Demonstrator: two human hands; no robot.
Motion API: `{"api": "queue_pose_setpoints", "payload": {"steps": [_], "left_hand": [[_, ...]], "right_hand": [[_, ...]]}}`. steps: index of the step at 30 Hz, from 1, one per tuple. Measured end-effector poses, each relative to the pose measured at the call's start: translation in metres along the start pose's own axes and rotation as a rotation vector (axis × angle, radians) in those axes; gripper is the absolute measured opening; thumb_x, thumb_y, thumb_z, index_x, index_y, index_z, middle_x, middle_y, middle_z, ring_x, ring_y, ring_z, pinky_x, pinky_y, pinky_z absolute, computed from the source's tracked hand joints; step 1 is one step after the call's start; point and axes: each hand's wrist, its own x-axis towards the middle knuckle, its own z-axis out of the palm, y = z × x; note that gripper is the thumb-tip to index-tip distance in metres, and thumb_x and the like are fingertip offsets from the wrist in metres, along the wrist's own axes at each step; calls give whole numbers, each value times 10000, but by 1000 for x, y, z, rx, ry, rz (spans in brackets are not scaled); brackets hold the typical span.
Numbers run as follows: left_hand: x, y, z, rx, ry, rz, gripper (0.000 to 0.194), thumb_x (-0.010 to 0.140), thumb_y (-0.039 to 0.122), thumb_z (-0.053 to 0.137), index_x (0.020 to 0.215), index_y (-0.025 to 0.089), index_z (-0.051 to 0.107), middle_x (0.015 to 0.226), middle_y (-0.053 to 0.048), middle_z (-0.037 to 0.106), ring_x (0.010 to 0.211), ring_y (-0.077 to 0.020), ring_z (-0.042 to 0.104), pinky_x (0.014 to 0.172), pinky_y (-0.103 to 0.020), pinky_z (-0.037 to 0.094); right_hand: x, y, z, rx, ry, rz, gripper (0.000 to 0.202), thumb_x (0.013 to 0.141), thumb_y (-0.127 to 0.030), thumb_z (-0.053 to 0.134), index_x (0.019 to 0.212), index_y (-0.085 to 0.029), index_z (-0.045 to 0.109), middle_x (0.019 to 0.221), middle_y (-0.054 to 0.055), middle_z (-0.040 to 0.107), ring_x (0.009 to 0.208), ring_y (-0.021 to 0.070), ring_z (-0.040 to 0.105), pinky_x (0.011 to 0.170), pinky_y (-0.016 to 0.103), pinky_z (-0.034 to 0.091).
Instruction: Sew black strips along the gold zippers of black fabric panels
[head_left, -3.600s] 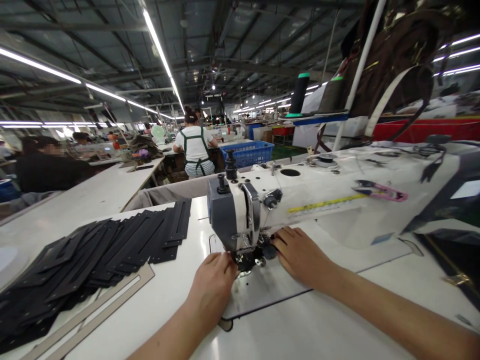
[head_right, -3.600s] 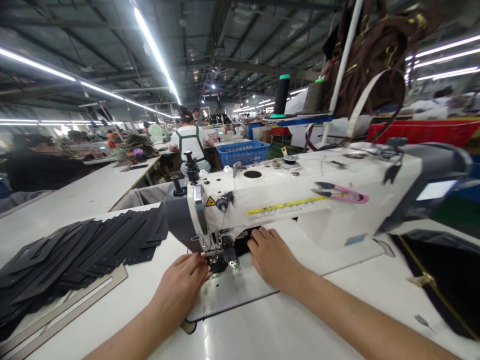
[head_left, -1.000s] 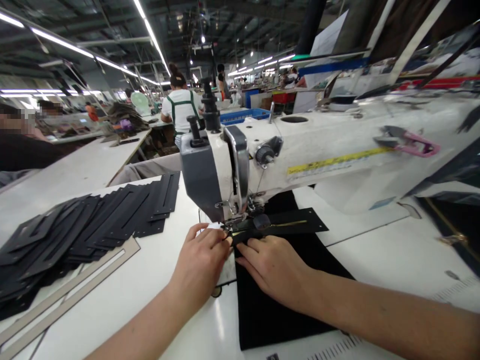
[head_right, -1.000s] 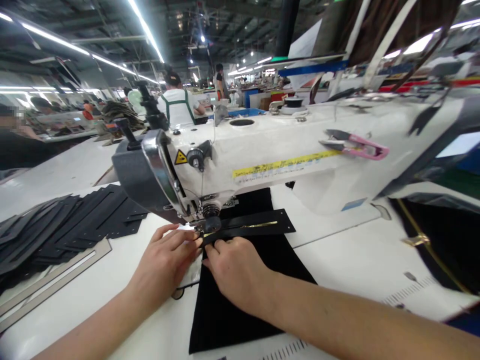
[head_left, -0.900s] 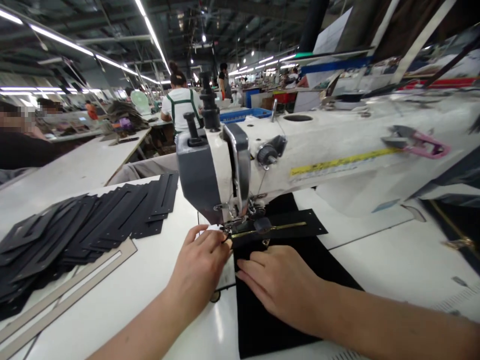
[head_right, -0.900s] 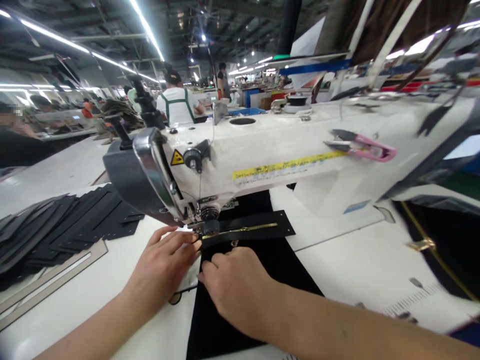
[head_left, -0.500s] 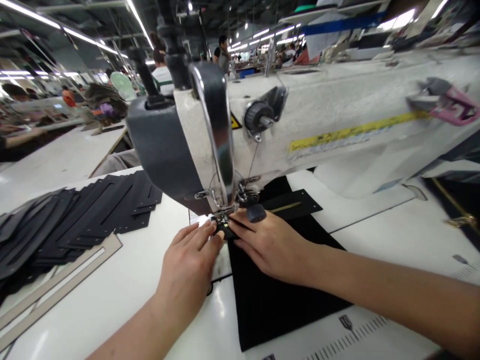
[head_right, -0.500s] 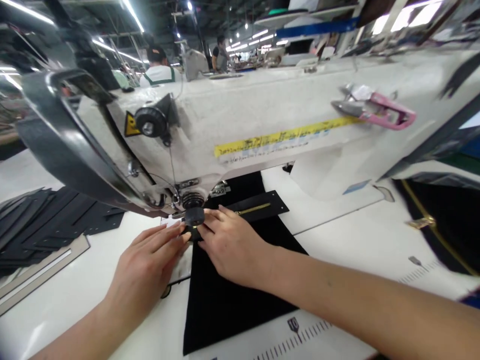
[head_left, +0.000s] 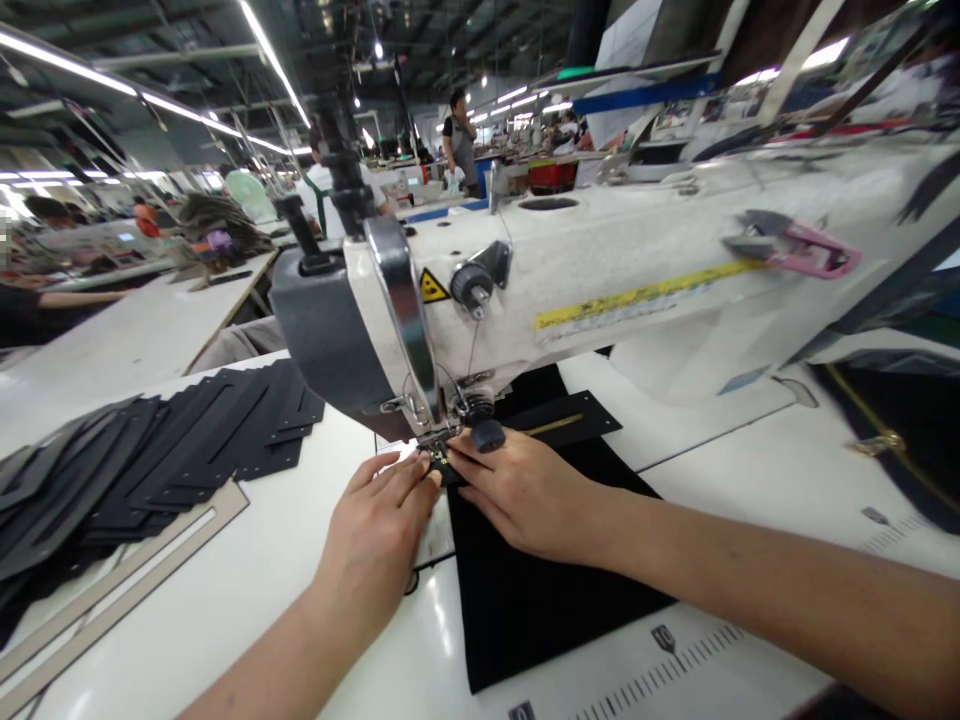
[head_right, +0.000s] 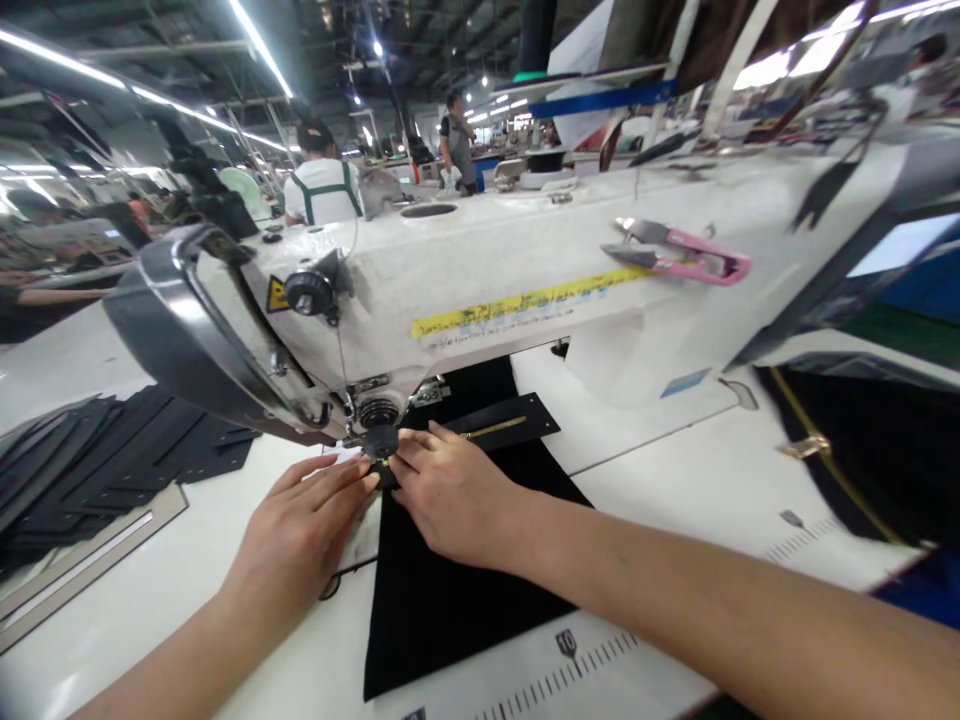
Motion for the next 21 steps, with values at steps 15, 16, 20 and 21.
{"api": "queue_pose_setpoints", "payload": {"steps": [15,16,20,21], "left_hand": [[6,-3,4,-46,16,-61,170,873,149,444,841,139,611,893,-71,668,819,-190,629,803,-368,476],[6,-4,5,-48,23,-60,163,871,148,451,833,137,609,888,-72,669,813,-190,629,800,-367,477],[7,-4,5,-48,51,-63,162,867,137,458,794,137,602,859,-72,671,782,-182,630,778,-359,486],[8,-4,5,-49,55,-65,166,867,133,457,781,138,600,859,-72,672,778,-181,630,776,-358,487]], "right_hand": [[2,7,8,7,91,-11,268,866,-162,430,1098,-68,527,1131,144,551,1107,236,473,944,393,397],[3,7,8,10,92,-11,271,867,-162,426,1104,-71,523,1131,142,552,1108,236,473,944,392,397],[4,8,7,31,75,-7,265,867,-154,423,1098,-80,529,1139,130,554,1101,233,475,953,388,386],[4,8,7,35,71,-6,263,866,-152,424,1095,-80,530,1141,129,553,1099,233,475,956,388,383]]}}
